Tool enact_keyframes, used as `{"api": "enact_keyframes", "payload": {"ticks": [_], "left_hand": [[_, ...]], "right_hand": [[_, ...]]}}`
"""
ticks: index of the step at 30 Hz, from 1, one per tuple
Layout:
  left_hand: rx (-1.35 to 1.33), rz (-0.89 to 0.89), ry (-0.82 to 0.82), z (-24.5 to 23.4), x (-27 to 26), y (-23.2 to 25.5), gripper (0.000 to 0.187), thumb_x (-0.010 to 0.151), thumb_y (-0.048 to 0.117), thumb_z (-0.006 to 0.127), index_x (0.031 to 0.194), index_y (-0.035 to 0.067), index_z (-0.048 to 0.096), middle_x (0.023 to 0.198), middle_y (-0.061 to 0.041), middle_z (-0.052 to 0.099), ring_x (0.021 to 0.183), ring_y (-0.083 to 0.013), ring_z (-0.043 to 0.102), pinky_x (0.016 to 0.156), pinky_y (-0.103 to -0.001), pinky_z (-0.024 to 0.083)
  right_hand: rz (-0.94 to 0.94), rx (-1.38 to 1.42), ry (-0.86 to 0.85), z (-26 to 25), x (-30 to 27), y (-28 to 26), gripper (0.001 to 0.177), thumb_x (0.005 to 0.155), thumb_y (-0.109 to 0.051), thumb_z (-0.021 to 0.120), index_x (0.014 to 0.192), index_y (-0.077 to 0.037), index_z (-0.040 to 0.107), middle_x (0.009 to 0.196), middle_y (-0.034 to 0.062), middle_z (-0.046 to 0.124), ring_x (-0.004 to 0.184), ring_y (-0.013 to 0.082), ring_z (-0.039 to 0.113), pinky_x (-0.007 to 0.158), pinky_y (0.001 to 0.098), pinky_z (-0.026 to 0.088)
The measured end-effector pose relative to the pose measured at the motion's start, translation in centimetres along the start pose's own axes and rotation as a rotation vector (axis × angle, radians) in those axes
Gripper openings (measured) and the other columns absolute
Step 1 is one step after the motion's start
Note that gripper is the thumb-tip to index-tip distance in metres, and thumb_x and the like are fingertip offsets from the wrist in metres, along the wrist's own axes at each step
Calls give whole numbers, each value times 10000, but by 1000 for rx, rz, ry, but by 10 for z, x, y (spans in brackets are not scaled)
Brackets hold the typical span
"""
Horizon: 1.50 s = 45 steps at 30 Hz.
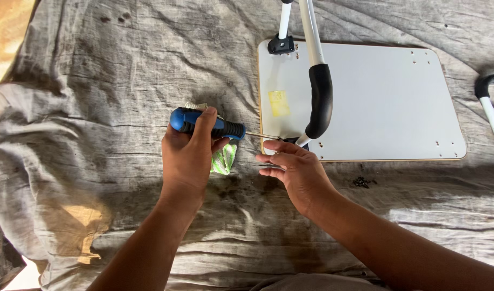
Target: The person uses a screwdriver to tighten screws that attach a white metal leg to a white tabletop. They insert screws and turn the screwdriver to secure the leg in place.
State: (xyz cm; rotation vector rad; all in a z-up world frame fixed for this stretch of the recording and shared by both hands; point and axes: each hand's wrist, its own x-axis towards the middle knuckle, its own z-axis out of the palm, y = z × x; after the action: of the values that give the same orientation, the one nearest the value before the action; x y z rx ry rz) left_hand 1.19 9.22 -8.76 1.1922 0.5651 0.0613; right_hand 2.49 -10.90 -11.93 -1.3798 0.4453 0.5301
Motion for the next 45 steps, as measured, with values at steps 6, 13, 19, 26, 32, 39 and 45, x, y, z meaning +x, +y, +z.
{"api": "enact_keyframes", "payload": {"ticks": [6,13,19,26,32,39,45], "left_hand": [[-23,53,-36,11,3,-1,295,933,293,681,1059,29,643,957,-62,698,882,-117,705,809,-305,657],[70,23,-64,16,9,2,315,928,302,684,1062,20,639,948,-70,723,876,-119,736,824,-296,638],[110,33,-74,18,13,3,302,933,297,693,1013,11,639,928,-57,708,861,-120,719,790,-297,683],[41,48,-35,22,15,4,270,920,286,695,974,29,630,920,-50,703,839,-115,734,768,-313,641],[-20,46,2,18,19,1,275,916,278,705,959,16,633,899,-66,695,819,-123,724,754,-310,671],[-12,45,34,12,20,2,267,913,275,698,941,18,629,881,-75,704,808,-129,741,744,-307,643],[-48,39,28,12,19,0,281,913,279,705,945,12,625,889,-80,703,816,-130,737,755,-313,645]], "right_hand": [[10,-27,5,-2,1,-7,276,879,-21,598,1144,0,671,1269,156,663,1225,297,673,994,474,563],[167,-226,82,-19,2,-8,208,969,-104,548,1089,17,667,1158,140,718,1062,278,722,912,421,608],[-191,-403,315,-69,9,-82,188,938,58,488,958,34,674,932,193,720,721,232,650,686,381,576],[-362,-235,-89,-5,51,-175,332,967,-261,516,1147,-3,621,1008,108,699,949,224,699,850,367,606],[-126,231,-401,10,44,-178,459,1067,-396,592,1249,24,616,841,26,620,694,110,571,648,247,506],[-186,121,-368,1,64,-181,301,1109,-325,560,1122,-26,591,736,-28,486,552,42,377,501,206,339],[-250,40,-306,1,59,-181,288,1125,-321,517,1080,-42,576,737,-30,490,556,38,372,508,207,335]]}}
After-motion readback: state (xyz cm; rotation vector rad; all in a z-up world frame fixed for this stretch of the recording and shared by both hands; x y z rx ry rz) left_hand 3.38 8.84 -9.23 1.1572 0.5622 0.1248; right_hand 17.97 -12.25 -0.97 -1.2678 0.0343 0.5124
